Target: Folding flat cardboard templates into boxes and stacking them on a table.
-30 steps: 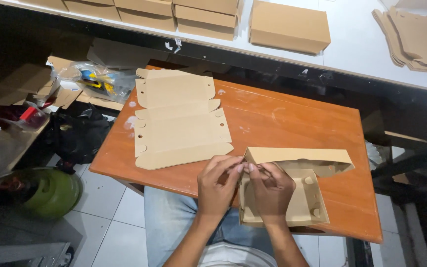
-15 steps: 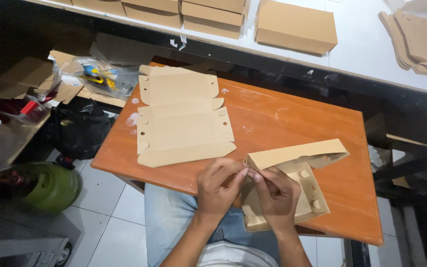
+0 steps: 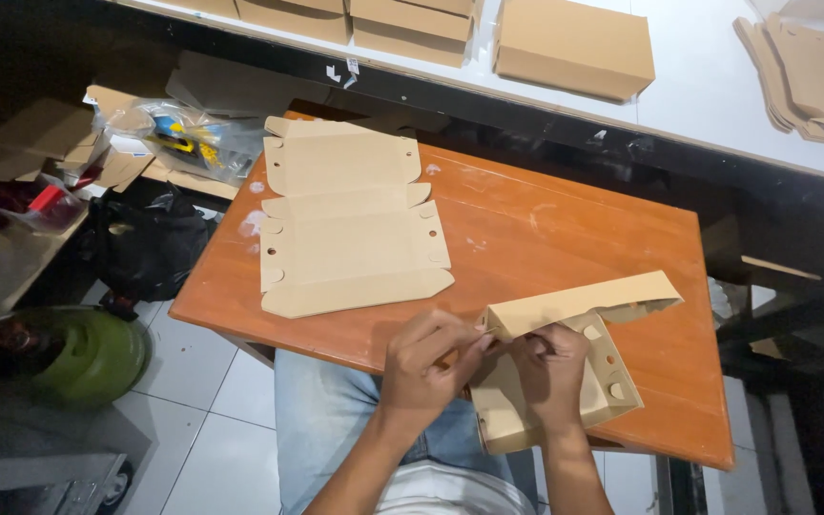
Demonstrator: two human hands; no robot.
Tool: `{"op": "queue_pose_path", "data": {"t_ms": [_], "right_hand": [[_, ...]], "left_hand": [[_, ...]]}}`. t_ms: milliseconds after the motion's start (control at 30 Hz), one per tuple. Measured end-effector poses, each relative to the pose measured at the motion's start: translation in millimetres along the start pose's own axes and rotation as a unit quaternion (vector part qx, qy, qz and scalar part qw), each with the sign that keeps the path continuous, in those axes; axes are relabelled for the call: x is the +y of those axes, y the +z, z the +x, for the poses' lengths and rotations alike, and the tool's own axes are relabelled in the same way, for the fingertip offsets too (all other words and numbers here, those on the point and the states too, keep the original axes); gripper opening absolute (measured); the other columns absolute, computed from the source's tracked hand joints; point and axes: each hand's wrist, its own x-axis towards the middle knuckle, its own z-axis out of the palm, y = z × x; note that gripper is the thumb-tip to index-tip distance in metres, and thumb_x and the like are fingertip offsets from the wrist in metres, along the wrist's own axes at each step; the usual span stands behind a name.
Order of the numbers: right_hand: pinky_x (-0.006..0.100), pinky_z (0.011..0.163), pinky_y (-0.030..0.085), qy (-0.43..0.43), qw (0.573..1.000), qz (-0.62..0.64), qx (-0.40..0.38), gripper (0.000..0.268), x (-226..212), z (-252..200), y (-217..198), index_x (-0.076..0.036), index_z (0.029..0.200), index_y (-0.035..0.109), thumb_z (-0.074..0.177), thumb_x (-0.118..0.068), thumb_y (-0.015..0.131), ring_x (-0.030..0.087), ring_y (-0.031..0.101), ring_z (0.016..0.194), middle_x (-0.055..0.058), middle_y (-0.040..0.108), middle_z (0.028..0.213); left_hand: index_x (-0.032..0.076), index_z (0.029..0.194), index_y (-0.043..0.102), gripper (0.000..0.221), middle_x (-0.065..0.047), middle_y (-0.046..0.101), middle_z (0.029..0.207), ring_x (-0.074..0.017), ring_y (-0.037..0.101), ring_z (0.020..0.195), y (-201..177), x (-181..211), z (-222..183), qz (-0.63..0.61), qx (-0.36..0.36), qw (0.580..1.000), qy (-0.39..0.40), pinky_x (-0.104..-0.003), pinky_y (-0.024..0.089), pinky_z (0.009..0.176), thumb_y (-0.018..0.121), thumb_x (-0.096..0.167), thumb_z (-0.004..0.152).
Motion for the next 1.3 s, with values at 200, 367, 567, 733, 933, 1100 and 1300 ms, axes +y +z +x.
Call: {"op": "queue_pose_path", "data": {"t_ms": [200, 367, 567, 733, 933, 1100, 1300], "right_hand": [[0.022, 0.051, 0.028, 0.040, 0.998, 0.052, 0.022, 0.024, 8, -3, 1, -0.010, 0.064, 0.062, 0.083, 0.003, 0.070, 0.001, 0.029, 0.055, -0.010, 0.038, 0.053], [0.019, 0.055, 0.040, 0.005, 0.998, 0.064, 0.017, 0.024, 27, -5, -3, -0.008, 0.068, 0.066, 0.077, 0.012, 0.061, 0.000, 0.044, 0.059, -0.009, 0.053, 0.056], [0.024, 0.049, 0.029, 0.072, 0.997, 0.014, 0.011, 0.030, 27, -9, -4, -0.014, 0.062, 0.042, 0.078, 0.009, 0.054, 0.003, 0.034, 0.055, -0.008, 0.037, 0.055], [0.023, 0.055, 0.045, 0.016, 0.998, 0.008, -0.067, 0.014, -6, -11, 4, -0.006, 0.102, 0.075, 0.091, -0.011, 0.068, 0.008, 0.055, 0.062, 0.001, 0.056, 0.076], [0.025, 0.058, 0.027, 0.051, 0.996, 0.026, -0.073, 0.030, 3, -16, 1, -0.012, 0.077, 0.044, 0.093, -0.023, 0.066, 0.007, 0.030, 0.066, -0.004, 0.031, 0.070], [0.027, 0.079, 0.047, 0.027, 0.991, 0.038, -0.122, 0.031, -10, -13, 0, -0.003, 0.103, 0.072, 0.101, -0.031, 0.061, 0.014, 0.059, 0.092, 0.005, 0.058, 0.097], [0.032, 0.090, 0.065, -0.053, 0.988, -0.022, -0.143, 0.040, -36, -13, -2, -0.013, 0.143, 0.057, 0.104, -0.022, 0.055, 0.021, 0.068, 0.117, 0.010, 0.068, 0.131]], "left_hand": [[0.001, 0.091, 0.070, 0.008, -0.010, 0.068, 0.088, -0.0226, 0.064, 0.076, -4, 4, 2, -0.005, -0.043, 0.999, 0.025, -0.031, 0.051, 0.064, 0.073, 0.007, 0.096], [0.001, 0.091, 0.067, 0.014, -0.009, 0.065, 0.089, -0.0240, 0.059, 0.071, -4, 13, 4, 0.041, -0.052, 0.996, 0.058, -0.033, 0.048, 0.063, 0.066, 0.011, 0.101], [-0.001, 0.098, 0.070, 0.019, -0.011, 0.067, 0.097, -0.0220, 0.070, 0.082, -7, 11, 3, 0.003, -0.074, 0.997, 0.020, -0.032, 0.058, 0.075, 0.074, 0.017, 0.094], [0.000, 0.099, 0.070, 0.026, -0.010, 0.064, 0.097, -0.0202, 0.066, 0.082, -2, 3, -3, 0.043, -0.021, 0.999, 0.016, -0.029, 0.057, 0.073, 0.083, 0.019, 0.086], [-0.004, 0.102, 0.069, 0.024, -0.011, 0.064, 0.100, -0.0276, 0.067, 0.093, 4, 6, -1, 0.102, -0.008, 0.992, 0.067, -0.034, 0.059, 0.079, 0.083, 0.012, 0.089], [0.000, 0.102, 0.069, 0.012, -0.014, 0.065, 0.102, -0.0220, 0.072, 0.086, 3, 7, 1, 0.110, 0.027, 0.993, 0.046, -0.029, 0.060, 0.074, 0.076, 0.005, 0.094], [0.009, 0.100, 0.070, 0.018, -0.006, 0.067, 0.099, -0.0189, 0.073, 0.092, -6, -12, 9, 0.218, 0.068, 0.973, 0.029, -0.030, 0.060, 0.079, 0.071, -0.003, 0.086]]}}
